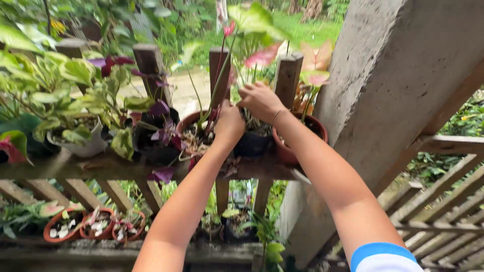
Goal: Harvest green leaves from a plant and carry them to the kitchen area.
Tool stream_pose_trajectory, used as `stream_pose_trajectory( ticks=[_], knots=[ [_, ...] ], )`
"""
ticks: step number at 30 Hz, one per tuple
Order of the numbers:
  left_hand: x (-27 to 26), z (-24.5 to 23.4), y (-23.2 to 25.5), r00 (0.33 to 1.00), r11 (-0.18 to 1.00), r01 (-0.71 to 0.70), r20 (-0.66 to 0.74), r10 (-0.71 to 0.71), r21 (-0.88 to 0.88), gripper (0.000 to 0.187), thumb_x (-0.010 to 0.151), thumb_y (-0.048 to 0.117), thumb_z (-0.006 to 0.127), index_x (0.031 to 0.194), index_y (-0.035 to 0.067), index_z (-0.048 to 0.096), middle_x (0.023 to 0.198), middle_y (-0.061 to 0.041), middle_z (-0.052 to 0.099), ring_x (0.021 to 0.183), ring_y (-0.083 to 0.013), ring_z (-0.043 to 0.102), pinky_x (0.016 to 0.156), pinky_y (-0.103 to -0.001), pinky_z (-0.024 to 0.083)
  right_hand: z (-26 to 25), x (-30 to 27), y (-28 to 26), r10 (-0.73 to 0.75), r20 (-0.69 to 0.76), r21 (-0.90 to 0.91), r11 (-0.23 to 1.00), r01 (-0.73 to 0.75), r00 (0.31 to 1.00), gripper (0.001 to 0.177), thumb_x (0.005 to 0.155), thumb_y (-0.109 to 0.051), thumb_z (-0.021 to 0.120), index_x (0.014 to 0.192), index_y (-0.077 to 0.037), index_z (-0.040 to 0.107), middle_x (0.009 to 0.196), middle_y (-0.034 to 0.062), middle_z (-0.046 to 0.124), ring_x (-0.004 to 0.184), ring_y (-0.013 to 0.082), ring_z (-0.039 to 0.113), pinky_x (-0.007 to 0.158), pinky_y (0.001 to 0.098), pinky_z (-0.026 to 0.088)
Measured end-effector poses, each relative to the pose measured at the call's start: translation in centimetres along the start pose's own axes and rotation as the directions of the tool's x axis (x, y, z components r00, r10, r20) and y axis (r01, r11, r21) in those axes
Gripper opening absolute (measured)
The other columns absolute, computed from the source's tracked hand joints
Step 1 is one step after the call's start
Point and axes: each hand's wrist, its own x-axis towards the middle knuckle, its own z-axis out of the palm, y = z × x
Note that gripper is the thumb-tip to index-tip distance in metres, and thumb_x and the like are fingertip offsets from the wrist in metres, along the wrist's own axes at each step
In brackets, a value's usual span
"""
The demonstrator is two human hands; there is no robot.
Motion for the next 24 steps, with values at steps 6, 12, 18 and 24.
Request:
stream_pose_trajectory(
  ticks=[6, 12, 18, 24],
  knots=[
    [0.6, -0.1, 0.1, 0.992, 0.992, 0.129, -0.01, -0.129, 0.003, 0.02, 0.091, 0.02, 0.065, 0.098, 0.004, 0.075, 0.099, -0.022, 0.071, 0.095, -0.04, 0.07, 0.083, -0.051, 0.055, 0.2, 1.1, 1.0, -0.135, 0.021, -0.121, 0.983, 0.137, 0.991, 0.019, 0.087, -0.024, 0.065, 0.096, -0.033, 0.078, 0.116, -0.0039, 0.063, 0.117, 0.0147, 0.054, 0.093, 0.0364, 0.044],
    [2.6, 2.6, -1.2, 0.985, 0.984, 0.172, -0.003, -0.172, 0.05, 0.025, 0.087, 0.031, 0.071, 0.094, 0.01, 0.08, 0.093, -0.019, 0.075, 0.093, -0.0383, 0.071, 0.084, -0.049, 0.056, -1.0, 2.0, 1.4, -0.227, 0.15, -0.266, 0.928, 0.26, 0.962, 0.013, 0.089, -0.031, 0.063, 0.086, -0.028, 0.076, 0.113, -0.0085, 0.063, 0.119, 0.0132, 0.053, 0.1, 0.0349, 0.043],
    [4.6, 3.3, -0.8, 0.925, 0.924, 0.374, 0.04, -0.378, 0.08, 0.034, 0.086, 0.047, 0.076, 0.092, 0.014, 0.08, 0.094, -0.014, 0.075, 0.093, -0.0348, 0.073, 0.08, -0.046, 0.058, 1.4, 1.0, 3.2, -0.239, 0.06, -0.075, 0.967, 0.243, 0.969, 0.005, 0.085, -0.027, 0.071, 0.088, -0.023, 0.073, 0.106, -0.0054, 0.06, 0.111, 0.0141, 0.054, 0.093, 0.0333, 0.043],
    [4.1, 1.4, 1.1, 0.891, 0.895, 0.442, 0.084, -0.446, 0.064, 0.039, 0.08, 0.055, 0.079, 0.094, 0.019, 0.08, 0.094, -0.011, 0.075, 0.093, -0.0316, 0.073, 0.079, -0.045, 0.057, 0.9, 0.4, 3.1, -0.138, -0.022, 0.199, 0.97, 0.139, 0.99, 0.016, 0.074, -0.027, 0.077, 0.088, -0.021, 0.072, 0.102, 0.0029, 0.054, 0.108, 0.0207, 0.053, 0.09, 0.0374, 0.042]
  ],
)
